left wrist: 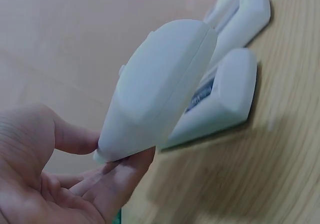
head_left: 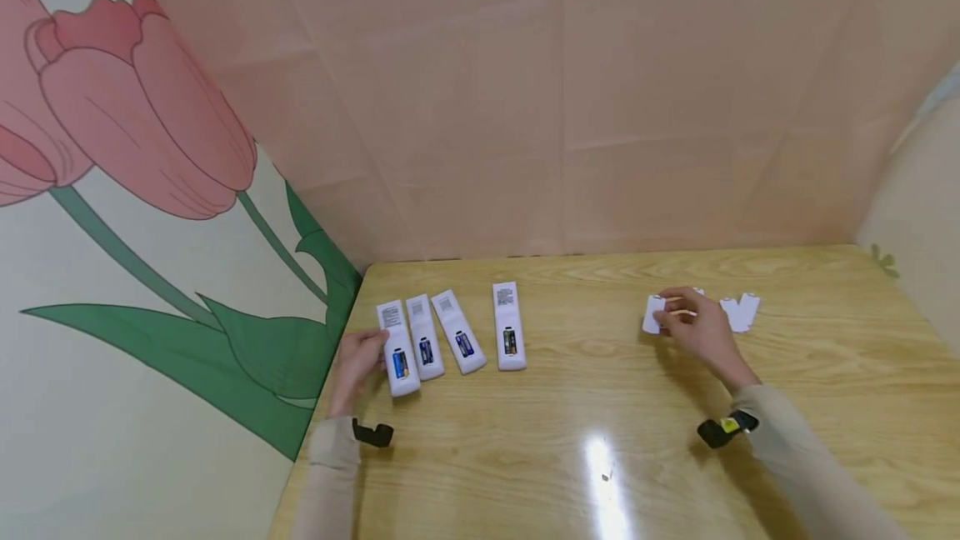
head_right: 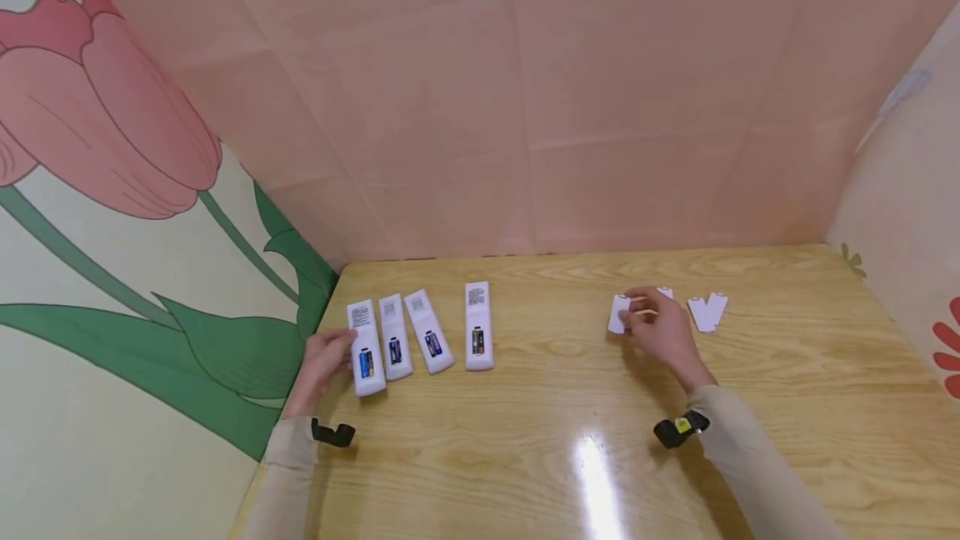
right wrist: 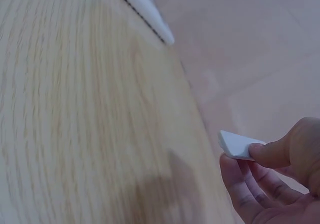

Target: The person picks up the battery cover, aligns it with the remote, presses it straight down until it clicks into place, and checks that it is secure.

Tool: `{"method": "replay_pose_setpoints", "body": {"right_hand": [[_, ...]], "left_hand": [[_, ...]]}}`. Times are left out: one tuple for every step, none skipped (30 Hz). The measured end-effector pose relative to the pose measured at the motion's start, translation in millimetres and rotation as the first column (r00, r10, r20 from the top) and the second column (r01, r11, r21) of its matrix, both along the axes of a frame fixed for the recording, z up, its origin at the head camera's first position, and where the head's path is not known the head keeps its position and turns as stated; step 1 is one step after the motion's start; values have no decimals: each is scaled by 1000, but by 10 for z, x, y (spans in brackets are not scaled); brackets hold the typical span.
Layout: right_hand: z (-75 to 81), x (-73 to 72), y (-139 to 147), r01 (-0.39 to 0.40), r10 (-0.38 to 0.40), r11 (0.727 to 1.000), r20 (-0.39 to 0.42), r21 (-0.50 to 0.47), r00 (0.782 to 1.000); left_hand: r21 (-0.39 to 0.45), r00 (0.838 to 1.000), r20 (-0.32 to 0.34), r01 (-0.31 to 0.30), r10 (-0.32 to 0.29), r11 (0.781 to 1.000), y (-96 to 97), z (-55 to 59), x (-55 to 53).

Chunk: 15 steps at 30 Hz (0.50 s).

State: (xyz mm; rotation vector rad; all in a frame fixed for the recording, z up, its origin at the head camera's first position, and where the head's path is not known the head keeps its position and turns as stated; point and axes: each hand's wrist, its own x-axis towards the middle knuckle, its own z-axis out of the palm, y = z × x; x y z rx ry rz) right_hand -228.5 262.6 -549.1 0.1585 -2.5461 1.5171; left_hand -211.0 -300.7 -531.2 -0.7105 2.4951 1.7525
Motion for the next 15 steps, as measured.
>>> {"method": "replay_pose_setpoints", "body": {"right_hand": [[21, 9, -8, -1, 1, 1000, 4, -7, 1000], [44, 20, -17, -3, 3, 1000, 7, -13, 1000], [69, 32, -27, -5, 5, 1000, 10, -18, 1000], [91, 44, -37, -7, 7, 1000, 12, -21, 1000], [108, 52, -47, -11, 11, 1000, 13, -24, 1000], [121, 61, -58, -16, 16, 999, 10, -28, 1000], [131, 70, -68, -21, 21, 999, 8, -33, 1000], [142, 83, -79, -26, 27, 999, 6, -38, 1000], [149, 94, -89, -32, 32, 999, 2, -44, 999], [154, 104, -98, -38, 38, 998, -3, -52, 999], [159, 113, -107, -41, 41, 997, -8, -62, 999], [166, 122, -115, -43, 43, 997, -13, -69, 999], [176, 131, -122, -44, 43, 996, -15, -75, 999], [188, 138, -128, -42, 40, 996, -17, -76, 999], [195, 138, -131, -40, 39, 996, -18, -75, 999]], "left_hand": [[4, 1000, -4, 5, -5, 1000, 16, 5, -3], [11, 1000, -11, 11, -11, 1000, 31, 11, -7], [24, 1000, -14, 16, -16, 1000, 46, 15, -12], [36, 1000, -16, 19, -18, 999, 59, 17, -18], [44, 1000, -14, 21, -21, 999, 70, 18, -22], [52, 1000, -15, 24, -24, 998, 83, 20, -24], [63, 1000, -18, 25, -24, 998, 96, 22, -24], [70, 999, -21, 26, -24, 997, 111, 25, -22], [74, 1000, -22, 24, -22, 997, 127, 27, -19], [80, 999, -27, 25, -23, 996, 144, 27, -16], [87, 999, -31, 26, -23, 996, 161, 25, -13], [91, 999, -36, 25, -21, 996, 181, 25, -12], [98, 999, -43, 24, -20, 995, 201, 25, -11], [104, 999, -49, 24, -19, 994, 223, 26, -12], [110, 998, -54, 23, -17, 994, 248, 26, -14]]}}
